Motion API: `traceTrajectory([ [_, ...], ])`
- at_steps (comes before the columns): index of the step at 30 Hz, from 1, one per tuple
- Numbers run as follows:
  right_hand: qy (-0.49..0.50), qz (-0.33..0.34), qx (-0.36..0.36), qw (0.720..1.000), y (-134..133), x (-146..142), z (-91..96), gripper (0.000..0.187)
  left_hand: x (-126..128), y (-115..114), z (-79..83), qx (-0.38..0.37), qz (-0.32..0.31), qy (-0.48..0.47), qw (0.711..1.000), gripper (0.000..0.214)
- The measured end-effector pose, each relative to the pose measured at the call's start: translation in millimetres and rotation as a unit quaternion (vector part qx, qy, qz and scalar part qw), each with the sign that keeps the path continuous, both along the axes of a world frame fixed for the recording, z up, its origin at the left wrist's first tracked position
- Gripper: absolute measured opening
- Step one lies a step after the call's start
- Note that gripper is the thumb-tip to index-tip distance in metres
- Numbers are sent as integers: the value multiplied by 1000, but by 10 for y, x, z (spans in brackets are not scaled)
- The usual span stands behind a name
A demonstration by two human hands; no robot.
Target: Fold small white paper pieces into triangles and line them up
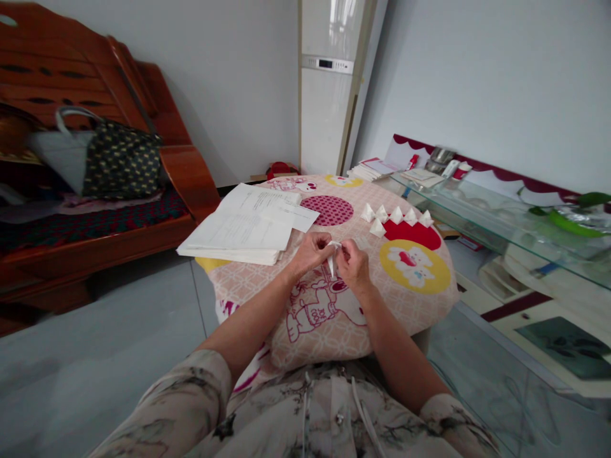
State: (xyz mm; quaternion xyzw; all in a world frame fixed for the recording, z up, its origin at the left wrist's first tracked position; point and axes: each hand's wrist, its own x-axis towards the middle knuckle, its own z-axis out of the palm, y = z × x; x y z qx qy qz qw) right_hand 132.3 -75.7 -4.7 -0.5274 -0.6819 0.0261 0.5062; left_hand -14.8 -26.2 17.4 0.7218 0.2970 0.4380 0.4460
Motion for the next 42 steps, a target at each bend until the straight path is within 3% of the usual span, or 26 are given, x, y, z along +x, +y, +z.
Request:
traceTrajectory([
  [6,17,5,-13,1000,-14,-22,6,17,2,-2,10,35,35,22,999,26],
  [10,104,46,-51,992,-48,-19,72,29,-30,-1,29,41,33,12,999,28],
  [15,263,100,-166,945,-9,31,88,45,-79,-16,84,46,-23,4,999,26],
  [19,328,129,-214,911,31,68,61,34,-87,-26,106,42,-43,11,998,26],
  [23,368,138,-212,895,14,72,95,30,-92,-1,95,30,-41,4,999,18],
  [33,359,141,-211,898,3,72,103,31,-109,46,77,-4,-94,-7,996,14],
  [42,334,119,-191,915,-9,110,109,28,-88,99,48,-24,-101,-26,994,18],
])
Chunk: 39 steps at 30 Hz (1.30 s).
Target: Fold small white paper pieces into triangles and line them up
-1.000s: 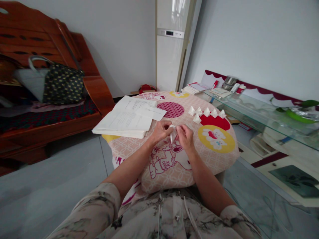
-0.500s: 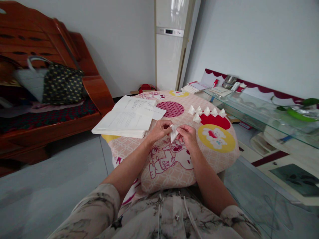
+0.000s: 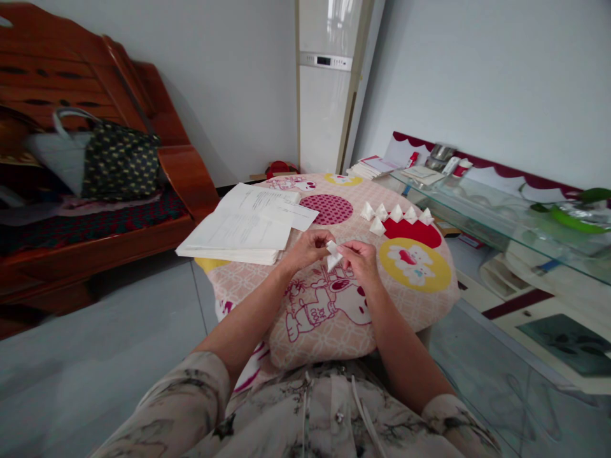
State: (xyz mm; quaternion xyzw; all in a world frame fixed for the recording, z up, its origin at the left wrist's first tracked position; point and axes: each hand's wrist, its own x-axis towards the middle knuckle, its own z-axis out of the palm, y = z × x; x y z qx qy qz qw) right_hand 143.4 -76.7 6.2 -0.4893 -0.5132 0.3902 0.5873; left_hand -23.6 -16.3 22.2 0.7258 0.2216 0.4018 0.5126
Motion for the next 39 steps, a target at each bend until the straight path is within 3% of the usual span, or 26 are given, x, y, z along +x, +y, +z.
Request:
traceTrajectory([
  [11,-6,-22,-3,1000,52,13,-22,33,-41,-19,13,-139,-53,-19,989,27],
  [17,-23,-6,-5,1000,17,-2,-11,31,5,-30,17,-68,-14,6,998,41],
  [27,-33,21,-21,999,14,0,-23,23,24,-19,-23,13,45,37,998,40],
  [39,-6,18,-29,999,27,2,-44,16,54,1,-40,1,45,36,998,39],
])
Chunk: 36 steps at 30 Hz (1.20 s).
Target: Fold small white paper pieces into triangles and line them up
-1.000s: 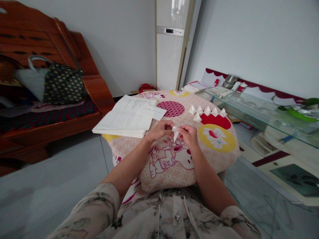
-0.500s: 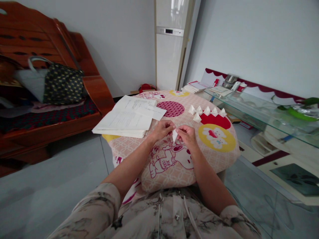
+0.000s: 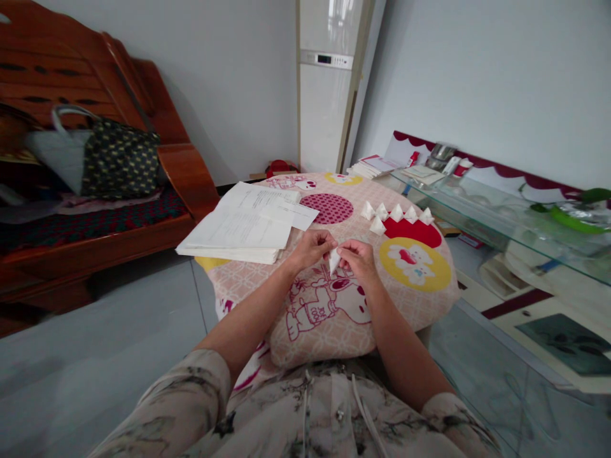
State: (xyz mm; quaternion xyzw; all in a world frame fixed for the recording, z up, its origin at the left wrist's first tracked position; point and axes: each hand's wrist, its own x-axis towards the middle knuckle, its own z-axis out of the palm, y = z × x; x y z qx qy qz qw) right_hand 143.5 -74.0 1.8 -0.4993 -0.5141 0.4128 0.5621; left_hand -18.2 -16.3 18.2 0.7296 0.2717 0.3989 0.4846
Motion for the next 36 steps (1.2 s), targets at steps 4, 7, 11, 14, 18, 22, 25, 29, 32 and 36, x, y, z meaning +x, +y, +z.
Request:
traceTrajectory([
  [4,-5,-3,1,1000,9,1,-6,12,-8,-8,-4,2,-1,-1,1000,40],
  [7,1,11,1,1000,10,4,5,13,-14,-13,3,8,-3,-1,1000,42],
  [11,62,2,2,998,-1,-4,47,15,-38,-10,22,2,-32,-12,999,47],
  [14,142,-9,11,990,-2,3,74,15,-60,-1,32,-15,-69,-13,997,46],
  [18,231,-8,35,972,11,44,71,13,-67,22,21,-52,-86,-39,994,48],
  [22,287,2,47,957,25,89,46,11,-63,48,-10,-70,-90,-73,991,45],
  [25,325,8,35,945,35,111,31,10,-65,66,-37,-97,-103,-80,987,41],
  [29,337,10,14,942,52,125,0,7,-67,78,-59,-135,-85,-120,980,40],
  [32,320,17,-1,947,63,132,-31,7,-68,67,-47,-159,-61,-161,972,44],
  [36,281,21,11,959,74,127,-38,16,-84,56,-23,-173,-38,-188,966,46],
])
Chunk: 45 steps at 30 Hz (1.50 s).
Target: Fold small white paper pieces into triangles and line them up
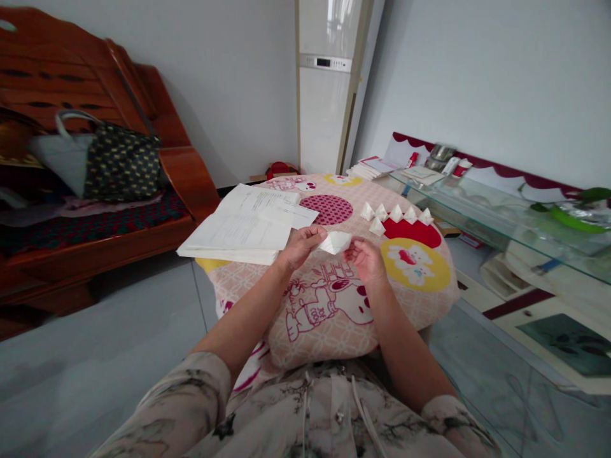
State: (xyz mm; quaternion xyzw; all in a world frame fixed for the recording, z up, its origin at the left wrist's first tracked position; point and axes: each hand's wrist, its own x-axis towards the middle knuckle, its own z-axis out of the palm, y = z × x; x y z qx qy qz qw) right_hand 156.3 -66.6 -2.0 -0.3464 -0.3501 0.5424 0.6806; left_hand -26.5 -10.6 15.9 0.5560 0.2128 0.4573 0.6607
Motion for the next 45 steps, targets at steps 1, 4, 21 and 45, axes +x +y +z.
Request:
traceTrajectory([
  [1,-10,-9,5,1000,1,-8,8,19,-6,3,1,-3,3,-3,1000,47],
  [4,-37,-43,21,998,-9,-49,47,30,-20,22,-14,-13,1,2,1000,46],
  [21,-5,-35,-3,999,18,-8,20,22,-75,50,45,-61,-53,-72,994,55],
  [45,-279,-75,68,955,-63,-45,146,27,-15,-36,101,252,-44,186,949,31],
])
